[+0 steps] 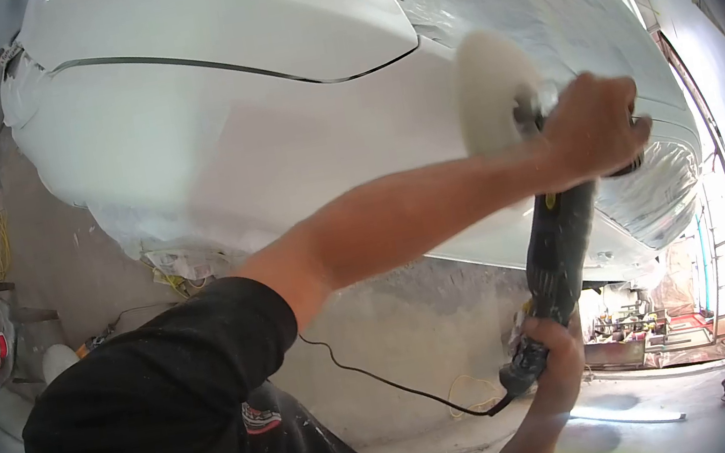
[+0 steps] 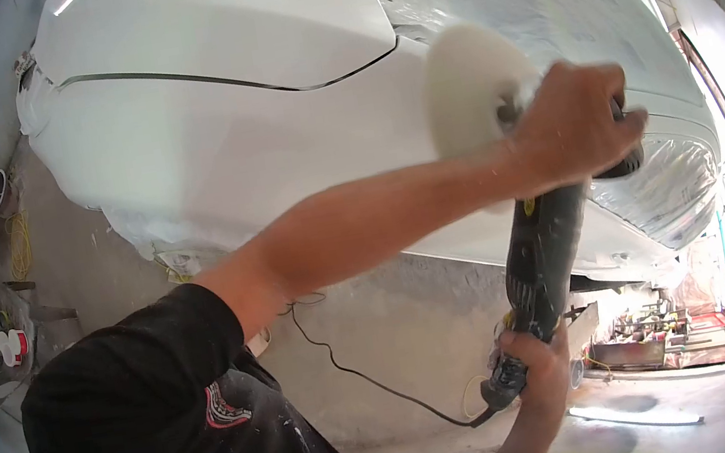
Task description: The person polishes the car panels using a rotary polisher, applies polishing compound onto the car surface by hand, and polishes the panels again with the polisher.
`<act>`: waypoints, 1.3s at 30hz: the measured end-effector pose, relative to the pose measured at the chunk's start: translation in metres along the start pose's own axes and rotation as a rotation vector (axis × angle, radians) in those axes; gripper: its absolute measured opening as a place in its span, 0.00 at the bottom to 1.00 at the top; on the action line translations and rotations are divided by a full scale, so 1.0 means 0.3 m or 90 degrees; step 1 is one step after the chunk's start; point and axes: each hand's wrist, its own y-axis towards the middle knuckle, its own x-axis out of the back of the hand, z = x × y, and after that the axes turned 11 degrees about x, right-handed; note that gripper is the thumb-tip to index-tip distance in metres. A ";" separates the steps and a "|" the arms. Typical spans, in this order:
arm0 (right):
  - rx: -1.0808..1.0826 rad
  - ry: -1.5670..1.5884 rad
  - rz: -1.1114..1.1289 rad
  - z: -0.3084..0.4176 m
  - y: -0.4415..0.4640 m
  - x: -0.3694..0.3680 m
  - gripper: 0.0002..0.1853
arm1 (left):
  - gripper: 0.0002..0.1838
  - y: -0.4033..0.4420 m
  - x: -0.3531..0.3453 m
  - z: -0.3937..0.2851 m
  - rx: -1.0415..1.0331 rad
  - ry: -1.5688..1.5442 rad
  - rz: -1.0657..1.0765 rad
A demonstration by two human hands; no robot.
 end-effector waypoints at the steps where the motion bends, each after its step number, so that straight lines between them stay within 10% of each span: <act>1: -0.014 -0.013 0.029 0.040 -0.001 -0.029 0.22 | 0.16 0.021 0.056 -0.019 0.025 0.014 0.006; 6: -0.034 -0.028 0.198 0.188 0.041 -0.210 0.16 | 0.09 0.153 0.340 0.070 -0.442 0.459 -0.118; 8: 0.009 -0.043 0.304 0.194 0.096 -0.253 0.21 | 0.17 0.139 0.429 -0.145 0.118 0.030 -0.102; 39: 0.103 -0.134 0.140 0.195 0.343 0.182 0.18 | 0.17 0.332 -0.185 0.187 0.007 -0.218 -0.047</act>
